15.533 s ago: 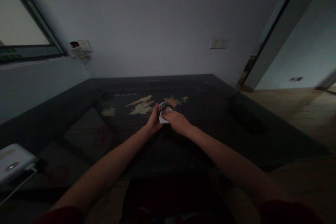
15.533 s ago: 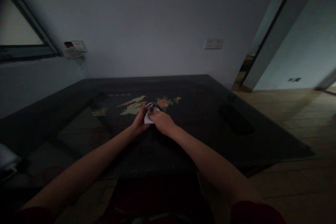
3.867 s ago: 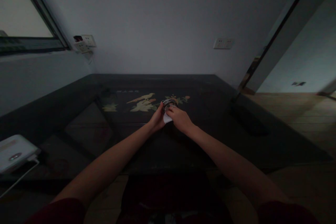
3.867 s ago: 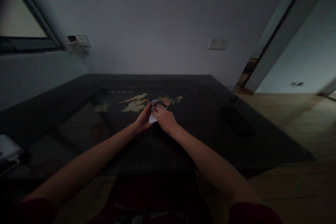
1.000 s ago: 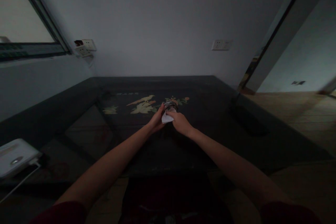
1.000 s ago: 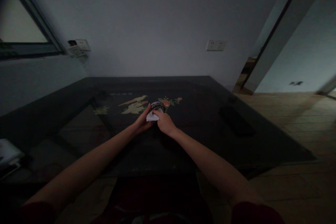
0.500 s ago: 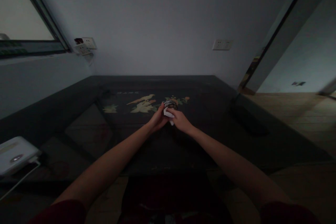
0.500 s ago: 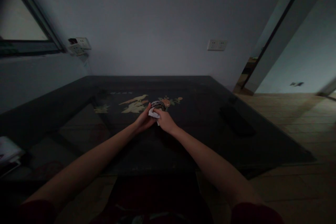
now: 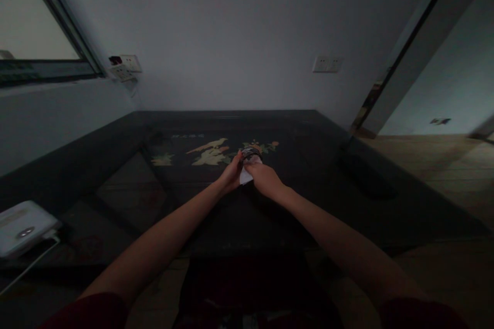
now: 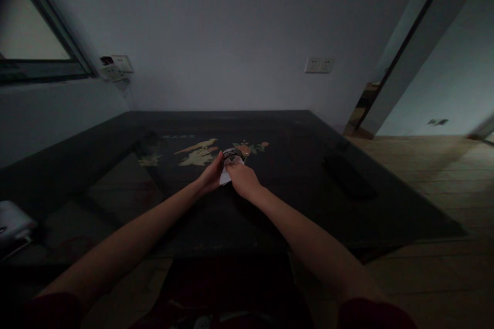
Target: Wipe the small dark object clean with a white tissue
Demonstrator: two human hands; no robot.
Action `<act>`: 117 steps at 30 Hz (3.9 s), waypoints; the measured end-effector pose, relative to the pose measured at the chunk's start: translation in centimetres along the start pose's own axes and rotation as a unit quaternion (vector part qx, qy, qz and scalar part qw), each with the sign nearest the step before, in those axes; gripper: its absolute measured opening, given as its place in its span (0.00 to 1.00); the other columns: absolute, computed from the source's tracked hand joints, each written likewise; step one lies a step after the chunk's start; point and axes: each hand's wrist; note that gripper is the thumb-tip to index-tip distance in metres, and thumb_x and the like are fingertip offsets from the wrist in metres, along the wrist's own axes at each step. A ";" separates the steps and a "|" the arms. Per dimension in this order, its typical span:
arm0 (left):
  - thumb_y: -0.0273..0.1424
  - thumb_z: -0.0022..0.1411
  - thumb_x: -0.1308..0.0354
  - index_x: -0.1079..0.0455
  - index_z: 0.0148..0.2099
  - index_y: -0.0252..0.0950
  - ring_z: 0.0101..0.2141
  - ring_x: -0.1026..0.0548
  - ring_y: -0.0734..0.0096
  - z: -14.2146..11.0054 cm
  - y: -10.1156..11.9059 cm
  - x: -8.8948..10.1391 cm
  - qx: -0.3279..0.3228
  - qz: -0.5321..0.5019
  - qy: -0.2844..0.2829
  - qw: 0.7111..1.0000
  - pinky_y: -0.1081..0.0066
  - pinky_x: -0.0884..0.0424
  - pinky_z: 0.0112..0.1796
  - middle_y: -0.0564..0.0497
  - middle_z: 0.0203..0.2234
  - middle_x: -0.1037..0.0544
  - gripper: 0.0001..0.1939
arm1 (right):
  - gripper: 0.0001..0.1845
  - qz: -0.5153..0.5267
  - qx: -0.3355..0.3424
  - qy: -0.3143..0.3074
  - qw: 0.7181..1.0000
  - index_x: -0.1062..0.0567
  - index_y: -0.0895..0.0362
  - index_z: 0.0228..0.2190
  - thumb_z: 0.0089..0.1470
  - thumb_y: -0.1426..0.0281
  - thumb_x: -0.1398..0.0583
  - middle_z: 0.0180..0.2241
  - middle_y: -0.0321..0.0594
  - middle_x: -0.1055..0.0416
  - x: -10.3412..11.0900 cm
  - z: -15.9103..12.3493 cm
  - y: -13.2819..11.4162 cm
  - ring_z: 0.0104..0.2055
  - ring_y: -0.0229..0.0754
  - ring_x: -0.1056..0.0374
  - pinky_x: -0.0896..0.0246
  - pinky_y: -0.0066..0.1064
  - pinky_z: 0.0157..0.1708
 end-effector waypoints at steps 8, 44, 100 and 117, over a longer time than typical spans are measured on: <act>0.39 0.69 0.54 0.26 0.46 0.32 0.38 0.23 0.69 0.6 -0.3 0.8 -0.053 -0.039 -0.014 0.998 0.70 0.31 0.46 0.47 0.35 0.20 0.19 | 0.33 0.530 -0.038 0.125 0.838 0.28 0.58 0.48 0.39 0.84 0.51 0.41 0.40 0.23 -2.5 1.7 1.2 0.44 0.43 0.29 0.36 0.33 0.47; 0.39 0.69 0.54 0.27 0.49 0.33 0.42 0.24 0.66 0.7 -0.4 0.6 -0.059 -0.025 -0.001 0.998 0.69 0.32 0.48 0.45 0.38 0.21 0.19 | 0.32 0.563 -0.061 0.136 0.813 0.28 0.57 0.48 0.39 0.83 0.50 0.38 0.39 0.23 -2.7 1.7 0.8 0.40 0.42 0.28 0.36 0.31 0.44; 0.37 0.70 0.56 0.29 0.50 0.34 0.42 0.23 0.66 0.0 -0.5 0.0 -0.045 -0.008 -0.014 0.999 0.68 0.32 0.49 0.44 0.41 0.21 0.19 | 0.23 0.014 -0.007 -0.016 1.000 0.27 0.61 0.48 0.54 0.83 0.51 0.47 0.54 0.26 0.7 -0.1 0.2 0.49 0.51 0.31 0.38 0.39 0.48; 0.41 0.68 0.52 0.27 0.45 0.34 0.37 0.24 0.68 1.0 -0.6 1.1 -0.075 0.000 -0.006 0.997 0.69 0.31 0.45 0.47 0.35 0.21 0.18 | 0.23 0.522 -0.029 0.070 0.850 0.23 0.57 0.38 0.40 0.81 0.48 0.35 0.38 0.23 -1.8 1.5 1.5 0.39 0.43 0.29 0.38 0.30 0.40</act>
Point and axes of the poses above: each hand's wrist, its own z-axis towards the middle knuckle, its own x-axis out of the back of the hand, y = z × x
